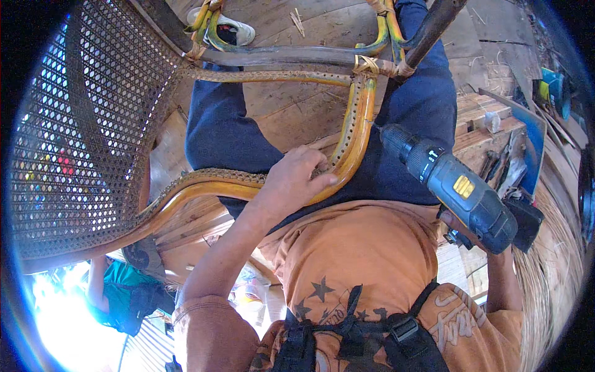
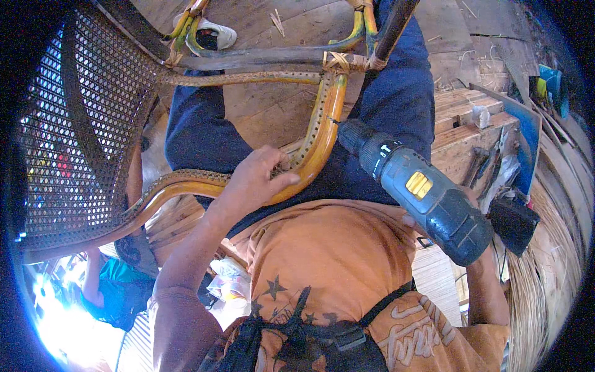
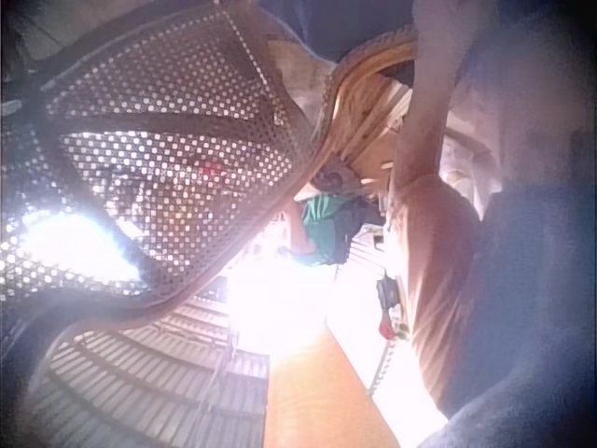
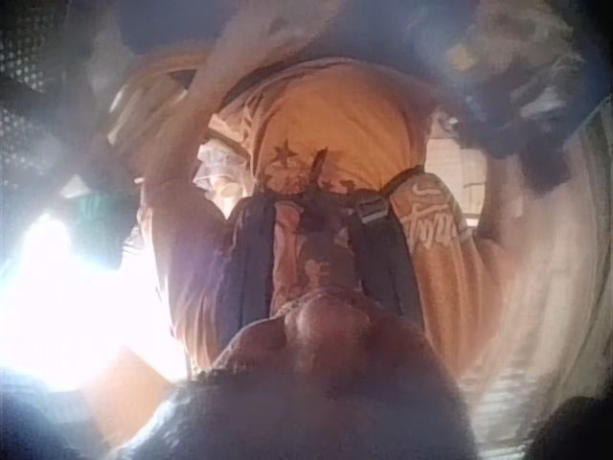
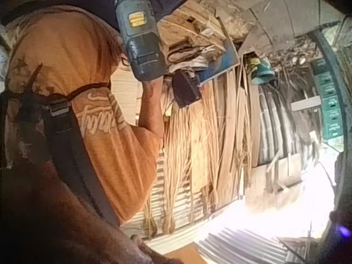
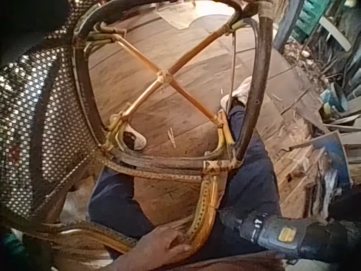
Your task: Using a power drill to attach a plastic reinforcement strip to the frame of a rattan chair.
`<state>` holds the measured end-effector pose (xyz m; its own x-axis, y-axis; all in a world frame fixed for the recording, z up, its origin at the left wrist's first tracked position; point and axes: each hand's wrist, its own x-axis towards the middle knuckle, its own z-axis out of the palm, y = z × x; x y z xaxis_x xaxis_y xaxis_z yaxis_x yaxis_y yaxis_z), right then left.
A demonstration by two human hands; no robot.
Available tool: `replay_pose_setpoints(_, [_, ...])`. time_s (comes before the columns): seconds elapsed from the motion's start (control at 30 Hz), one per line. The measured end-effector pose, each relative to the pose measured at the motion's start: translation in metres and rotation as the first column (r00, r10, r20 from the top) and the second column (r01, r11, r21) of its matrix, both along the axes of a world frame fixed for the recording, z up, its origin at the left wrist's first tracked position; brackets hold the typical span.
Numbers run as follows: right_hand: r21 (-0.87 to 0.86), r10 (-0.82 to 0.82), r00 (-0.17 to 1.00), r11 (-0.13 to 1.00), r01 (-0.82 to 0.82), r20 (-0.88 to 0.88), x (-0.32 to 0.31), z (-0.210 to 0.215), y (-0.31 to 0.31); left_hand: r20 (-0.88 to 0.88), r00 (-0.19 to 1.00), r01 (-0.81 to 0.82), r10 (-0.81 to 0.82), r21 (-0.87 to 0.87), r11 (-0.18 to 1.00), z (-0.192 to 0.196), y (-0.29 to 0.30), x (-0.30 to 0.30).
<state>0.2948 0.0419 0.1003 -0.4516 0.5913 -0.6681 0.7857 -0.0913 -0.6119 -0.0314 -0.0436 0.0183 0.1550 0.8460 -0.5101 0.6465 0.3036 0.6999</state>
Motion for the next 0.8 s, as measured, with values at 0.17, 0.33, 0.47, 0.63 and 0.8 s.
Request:
replay_pose_setpoints(0.17, [0.003, 0.053, 0.998, 0.999, -0.053, 0.017, -0.002, 0.000, 0.003, -0.182, 0.970, 0.183, -0.159, 0.126, 0.975, 0.011, 0.004, 0.006])
replay_pose_setpoints(0.33, [-0.134, -0.076, 0.996, 0.989, 0.070, -0.042, -0.018, 0.004, 0.012, -0.201, 0.974, 0.136, -0.104, 0.152, 0.979, 0.004, -0.008, 0.015])
replay_pose_setpoints(0.47, [-0.197, -0.091, 0.994, 0.977, 0.078, -0.058, -0.015, 0.004, 0.011, 0.122, 0.903, -0.410, 0.412, -0.042, 0.911, -0.008, 0.002, 0.001])
replay_pose_setpoints(0.63, [-0.511, -0.390, 0.907, 0.754, 0.413, 0.158, -0.025, 0.026, 0.021, 0.437, 0.501, -0.770, 0.746, -0.167, 0.615, 0.049, 0.001, 0.022])
replay_pose_setpoints(0.8, [-0.074, 0.364, 0.931, 0.929, -0.362, 0.012, -0.028, 0.036, 0.029, 0.412, -0.262, -0.038, 0.873, -0.908, 0.417, 0.091, -0.002, 0.084])
